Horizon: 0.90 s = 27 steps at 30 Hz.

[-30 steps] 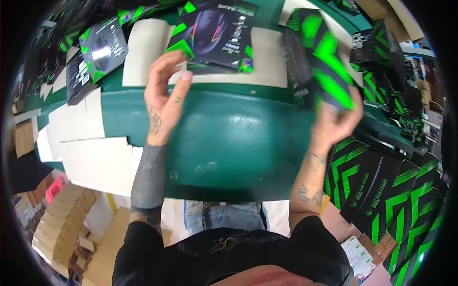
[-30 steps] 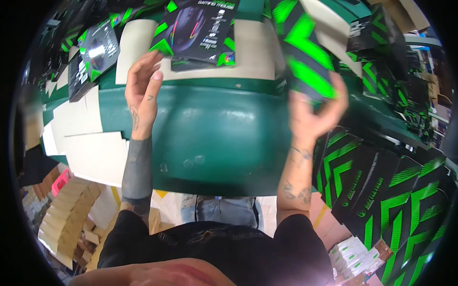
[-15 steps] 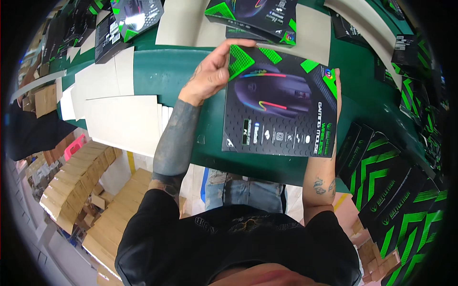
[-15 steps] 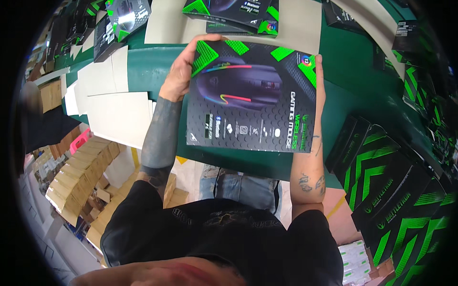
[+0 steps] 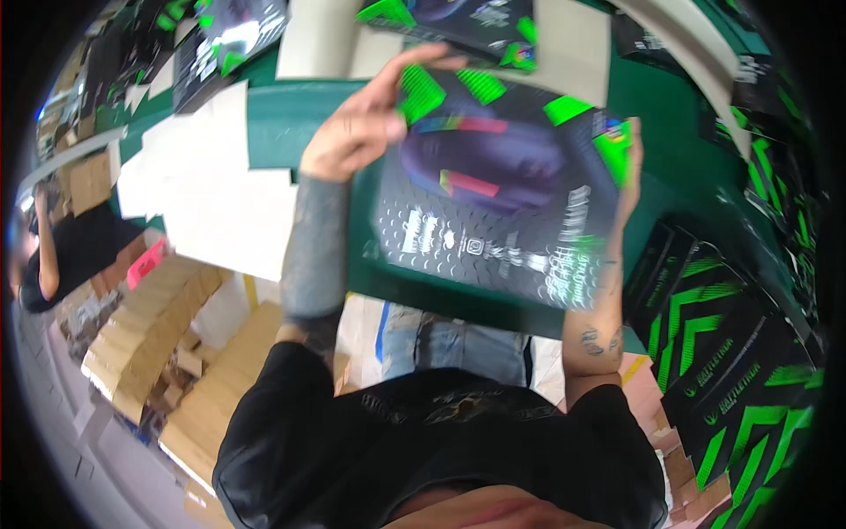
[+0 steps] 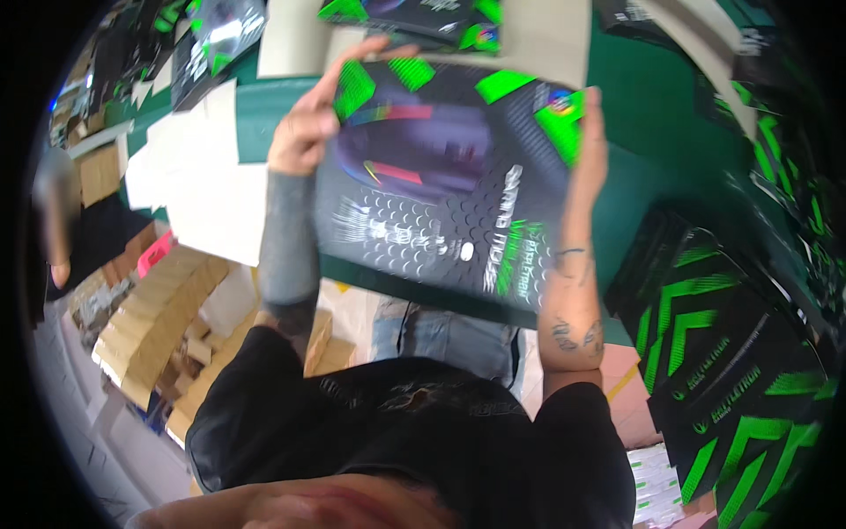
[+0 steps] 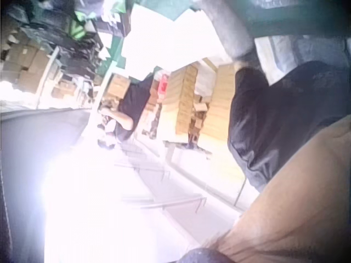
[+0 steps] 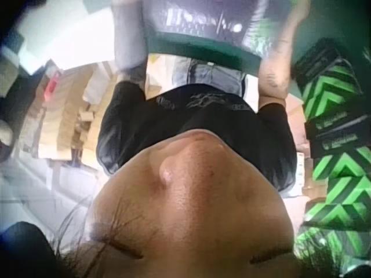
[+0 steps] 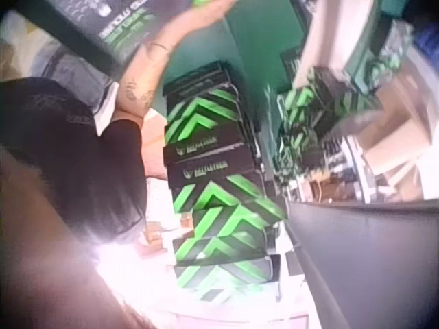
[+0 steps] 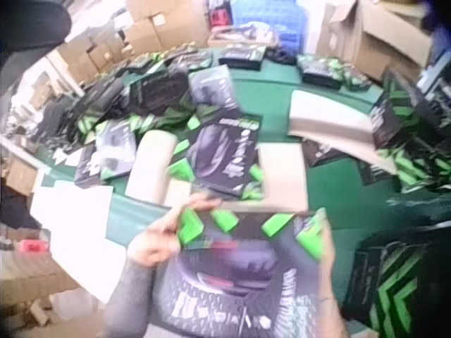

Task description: Sorting and packing electronic gaming mice into boxes on an assembly line.

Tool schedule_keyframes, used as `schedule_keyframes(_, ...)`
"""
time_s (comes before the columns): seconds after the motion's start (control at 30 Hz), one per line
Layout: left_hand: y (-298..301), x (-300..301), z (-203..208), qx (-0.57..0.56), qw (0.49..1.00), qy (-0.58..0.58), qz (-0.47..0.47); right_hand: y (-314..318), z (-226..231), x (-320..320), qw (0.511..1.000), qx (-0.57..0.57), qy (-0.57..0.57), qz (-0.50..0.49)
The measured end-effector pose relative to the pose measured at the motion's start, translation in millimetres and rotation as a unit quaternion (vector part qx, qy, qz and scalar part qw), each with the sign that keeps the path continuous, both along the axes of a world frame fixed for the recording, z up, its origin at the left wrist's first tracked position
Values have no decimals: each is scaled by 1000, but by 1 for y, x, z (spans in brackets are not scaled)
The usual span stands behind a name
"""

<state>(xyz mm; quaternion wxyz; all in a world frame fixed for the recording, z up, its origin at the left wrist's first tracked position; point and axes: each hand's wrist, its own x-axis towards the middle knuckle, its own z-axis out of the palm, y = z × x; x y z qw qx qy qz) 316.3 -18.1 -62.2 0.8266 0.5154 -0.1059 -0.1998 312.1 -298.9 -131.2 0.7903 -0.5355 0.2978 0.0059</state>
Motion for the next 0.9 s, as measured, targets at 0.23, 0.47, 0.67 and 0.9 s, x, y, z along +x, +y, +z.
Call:
schedule_keyframes(0.23, 26, -1, 21, -20, 977, 48, 205, 20, 68, 49, 943, -247, -197, 102)
schedule_keyframes(0.47, 12, 19, -3, 281, 858, -13, 429, -10, -16, 136, 562, -797, -147, 165)
schedule_keyframes(0.67, 14, 0, -7, 268, 862, -17, 431, -36, -25, 132, 616, -754, -208, 93)
schedule_keyframes(0.9, 31, -18, -13, 294, 853, -35, 430, -35, -1, 141, 697, -650, -295, -69)
